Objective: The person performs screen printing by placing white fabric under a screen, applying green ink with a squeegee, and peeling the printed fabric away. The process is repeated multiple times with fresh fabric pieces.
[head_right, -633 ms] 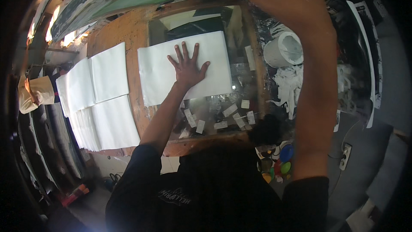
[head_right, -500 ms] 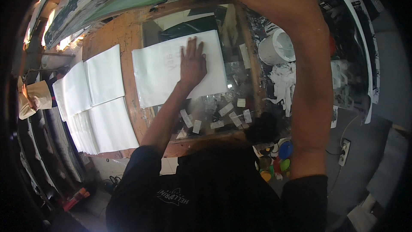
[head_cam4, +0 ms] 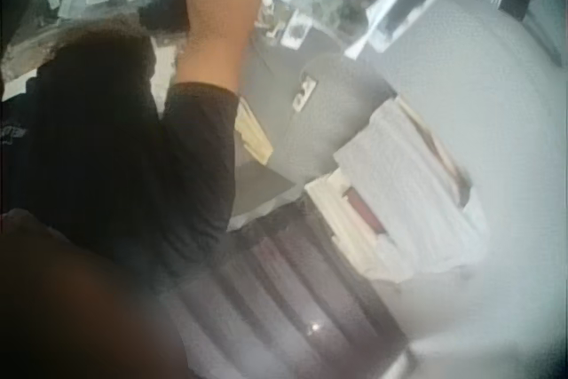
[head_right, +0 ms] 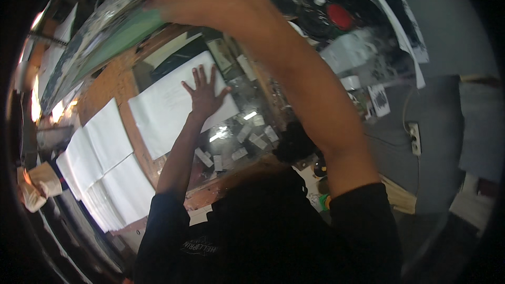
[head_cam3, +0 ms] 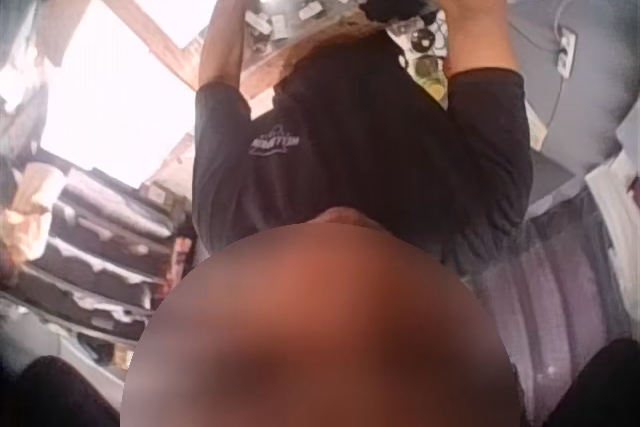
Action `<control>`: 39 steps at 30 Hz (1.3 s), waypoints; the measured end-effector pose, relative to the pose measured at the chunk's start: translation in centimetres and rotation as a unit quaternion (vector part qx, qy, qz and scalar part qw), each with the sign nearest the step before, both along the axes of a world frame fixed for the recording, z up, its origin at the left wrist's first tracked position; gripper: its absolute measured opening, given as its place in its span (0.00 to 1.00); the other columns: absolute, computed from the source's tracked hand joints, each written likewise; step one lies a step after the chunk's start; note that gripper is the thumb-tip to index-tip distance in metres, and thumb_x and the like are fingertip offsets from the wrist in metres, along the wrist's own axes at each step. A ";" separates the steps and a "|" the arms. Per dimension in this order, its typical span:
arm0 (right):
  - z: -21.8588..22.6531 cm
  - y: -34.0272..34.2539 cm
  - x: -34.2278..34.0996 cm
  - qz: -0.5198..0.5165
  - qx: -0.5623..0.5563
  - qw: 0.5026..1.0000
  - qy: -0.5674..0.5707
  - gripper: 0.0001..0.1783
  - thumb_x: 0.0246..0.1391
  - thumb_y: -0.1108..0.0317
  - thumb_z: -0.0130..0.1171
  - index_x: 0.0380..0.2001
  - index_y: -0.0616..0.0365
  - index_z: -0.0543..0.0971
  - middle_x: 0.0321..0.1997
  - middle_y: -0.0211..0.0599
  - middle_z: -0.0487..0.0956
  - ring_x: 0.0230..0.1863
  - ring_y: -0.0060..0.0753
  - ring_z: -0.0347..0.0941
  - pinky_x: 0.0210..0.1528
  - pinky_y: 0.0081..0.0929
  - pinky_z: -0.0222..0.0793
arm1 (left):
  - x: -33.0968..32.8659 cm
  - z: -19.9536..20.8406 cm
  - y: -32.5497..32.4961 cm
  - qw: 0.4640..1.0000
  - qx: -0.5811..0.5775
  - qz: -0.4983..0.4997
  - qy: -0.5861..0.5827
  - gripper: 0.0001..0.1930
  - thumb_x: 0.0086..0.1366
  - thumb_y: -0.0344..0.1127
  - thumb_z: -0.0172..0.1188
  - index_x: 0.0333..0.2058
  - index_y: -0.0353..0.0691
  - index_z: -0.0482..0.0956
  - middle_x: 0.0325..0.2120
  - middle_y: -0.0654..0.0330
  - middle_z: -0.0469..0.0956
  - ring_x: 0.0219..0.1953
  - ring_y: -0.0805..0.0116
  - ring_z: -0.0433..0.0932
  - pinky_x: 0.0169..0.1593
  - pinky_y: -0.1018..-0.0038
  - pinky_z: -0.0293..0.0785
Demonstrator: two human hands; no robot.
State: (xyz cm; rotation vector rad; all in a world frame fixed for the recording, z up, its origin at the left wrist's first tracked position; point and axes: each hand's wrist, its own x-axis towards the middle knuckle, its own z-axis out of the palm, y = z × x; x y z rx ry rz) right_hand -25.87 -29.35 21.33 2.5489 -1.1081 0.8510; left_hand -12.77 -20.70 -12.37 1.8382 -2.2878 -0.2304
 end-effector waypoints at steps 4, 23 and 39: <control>1.9 0.4 -1.8 0.012 0.044 0.998 0.046 0.21 0.60 0.65 0.60 0.55 0.61 0.75 0.51 0.44 0.79 0.56 0.37 0.71 0.59 0.42 0.60 | -4.8 2.4 3.7 0.963 -0.032 -0.077 0.255 0.22 0.68 0.44 0.61 0.58 0.43 0.75 0.58 0.46 0.72 0.61 0.47 0.69 0.60 0.46 0.65; 0.7 -0.7 -0.2 0.022 0.010 1.000 -0.016 0.25 0.55 0.66 0.65 0.56 0.57 0.77 0.52 0.38 0.78 0.54 0.38 0.71 0.58 0.39 0.60 | -13.7 1.5 18.0 0.887 0.137 -0.427 0.108 0.25 0.52 0.44 0.68 0.47 0.38 0.80 0.53 0.55 0.74 0.61 0.55 0.66 0.60 0.63 0.67; -4.3 3.3 -1.7 -0.017 -0.108 0.994 0.028 0.27 0.54 0.64 0.60 0.59 0.52 0.77 0.46 0.34 0.81 0.50 0.36 0.76 0.57 0.46 0.63 | 3.2 13.0 12.9 0.812 -0.031 0.197 0.549 0.27 0.79 0.53 0.38 0.45 0.34 0.76 0.33 0.54 0.78 0.32 0.67 0.77 0.30 0.72 0.74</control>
